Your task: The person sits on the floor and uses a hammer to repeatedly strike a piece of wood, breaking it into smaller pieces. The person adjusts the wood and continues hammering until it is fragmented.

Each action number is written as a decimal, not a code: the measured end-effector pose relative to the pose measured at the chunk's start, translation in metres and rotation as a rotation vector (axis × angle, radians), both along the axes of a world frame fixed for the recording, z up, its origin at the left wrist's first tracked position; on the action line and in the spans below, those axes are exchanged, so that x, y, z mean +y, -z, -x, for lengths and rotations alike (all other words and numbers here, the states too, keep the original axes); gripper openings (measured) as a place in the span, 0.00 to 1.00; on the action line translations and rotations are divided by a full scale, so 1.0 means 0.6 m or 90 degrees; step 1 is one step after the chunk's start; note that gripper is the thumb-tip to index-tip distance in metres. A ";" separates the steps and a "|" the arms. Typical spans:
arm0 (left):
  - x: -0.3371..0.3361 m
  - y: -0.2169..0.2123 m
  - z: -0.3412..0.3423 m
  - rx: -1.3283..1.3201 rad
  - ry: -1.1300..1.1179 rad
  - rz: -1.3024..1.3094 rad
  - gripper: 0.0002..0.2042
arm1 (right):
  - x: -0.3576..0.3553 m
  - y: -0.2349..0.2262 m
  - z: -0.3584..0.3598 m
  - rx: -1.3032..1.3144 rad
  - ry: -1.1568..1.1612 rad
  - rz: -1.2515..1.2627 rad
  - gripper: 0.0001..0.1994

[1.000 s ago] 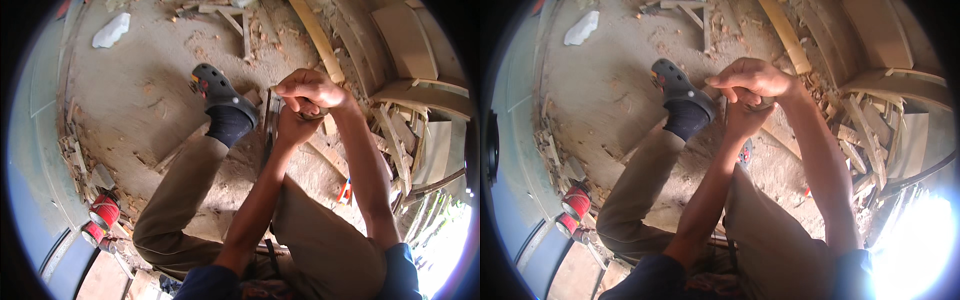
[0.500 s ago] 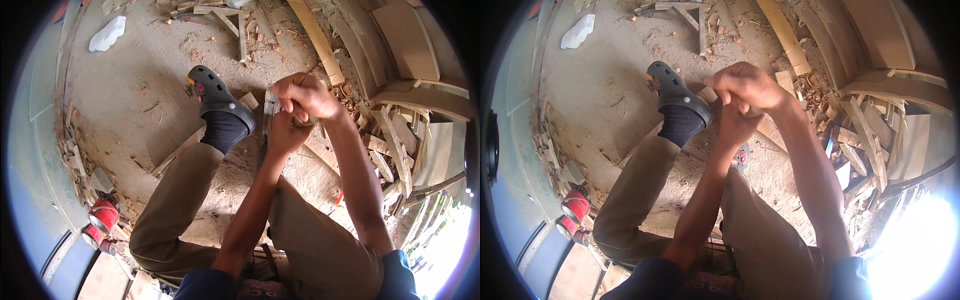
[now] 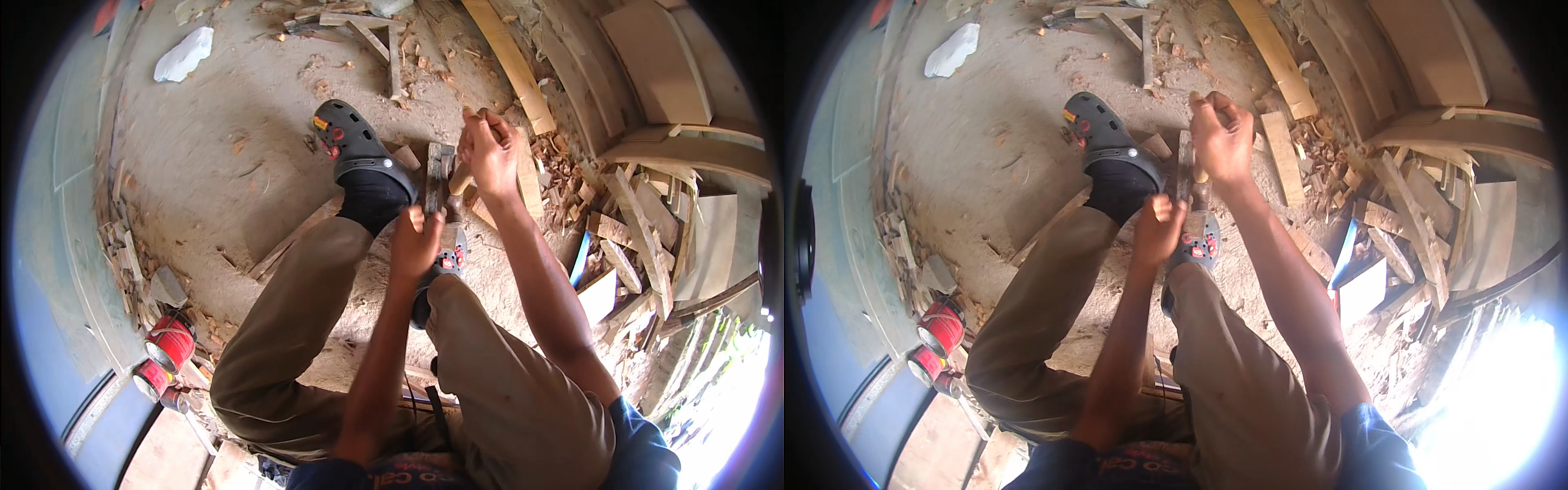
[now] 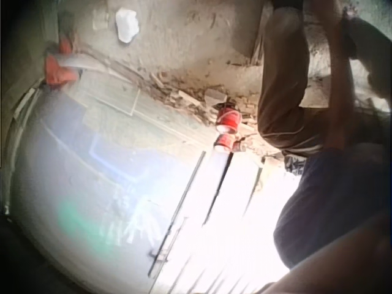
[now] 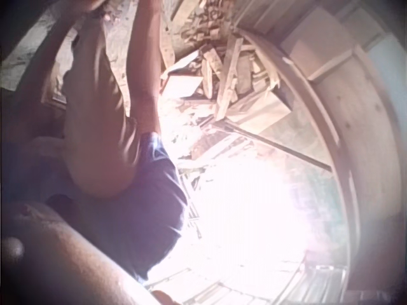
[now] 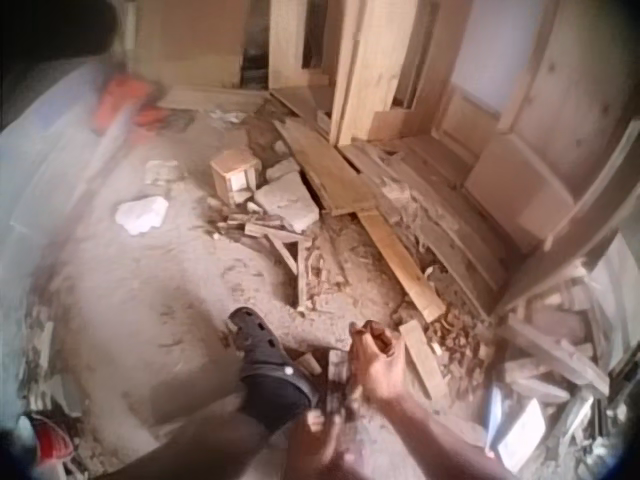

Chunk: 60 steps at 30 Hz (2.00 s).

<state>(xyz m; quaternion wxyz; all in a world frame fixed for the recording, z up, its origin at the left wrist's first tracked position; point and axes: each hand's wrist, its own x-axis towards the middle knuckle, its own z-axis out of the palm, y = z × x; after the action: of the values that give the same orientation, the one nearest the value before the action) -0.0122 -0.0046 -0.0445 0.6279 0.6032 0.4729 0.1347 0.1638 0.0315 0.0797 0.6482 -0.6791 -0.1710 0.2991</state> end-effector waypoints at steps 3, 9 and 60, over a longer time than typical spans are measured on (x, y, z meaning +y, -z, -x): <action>-0.055 0.015 0.006 0.115 0.066 -0.026 0.30 | 0.024 -0.026 -0.005 0.055 0.023 0.000 0.16; -0.055 -0.010 -0.043 0.185 0.019 -0.092 0.21 | 0.023 -0.019 -0.069 -0.029 -0.162 0.173 0.17; -0.177 0.106 0.093 0.363 0.151 -0.247 0.41 | -0.172 -0.060 -0.194 0.186 -0.833 0.868 0.20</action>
<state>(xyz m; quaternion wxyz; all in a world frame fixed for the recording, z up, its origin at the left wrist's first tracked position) -0.0682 -0.1107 -0.1078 0.3560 0.7751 0.5213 -0.0255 0.2804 -0.0716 0.1156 -0.1678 -0.6365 -0.2228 0.7190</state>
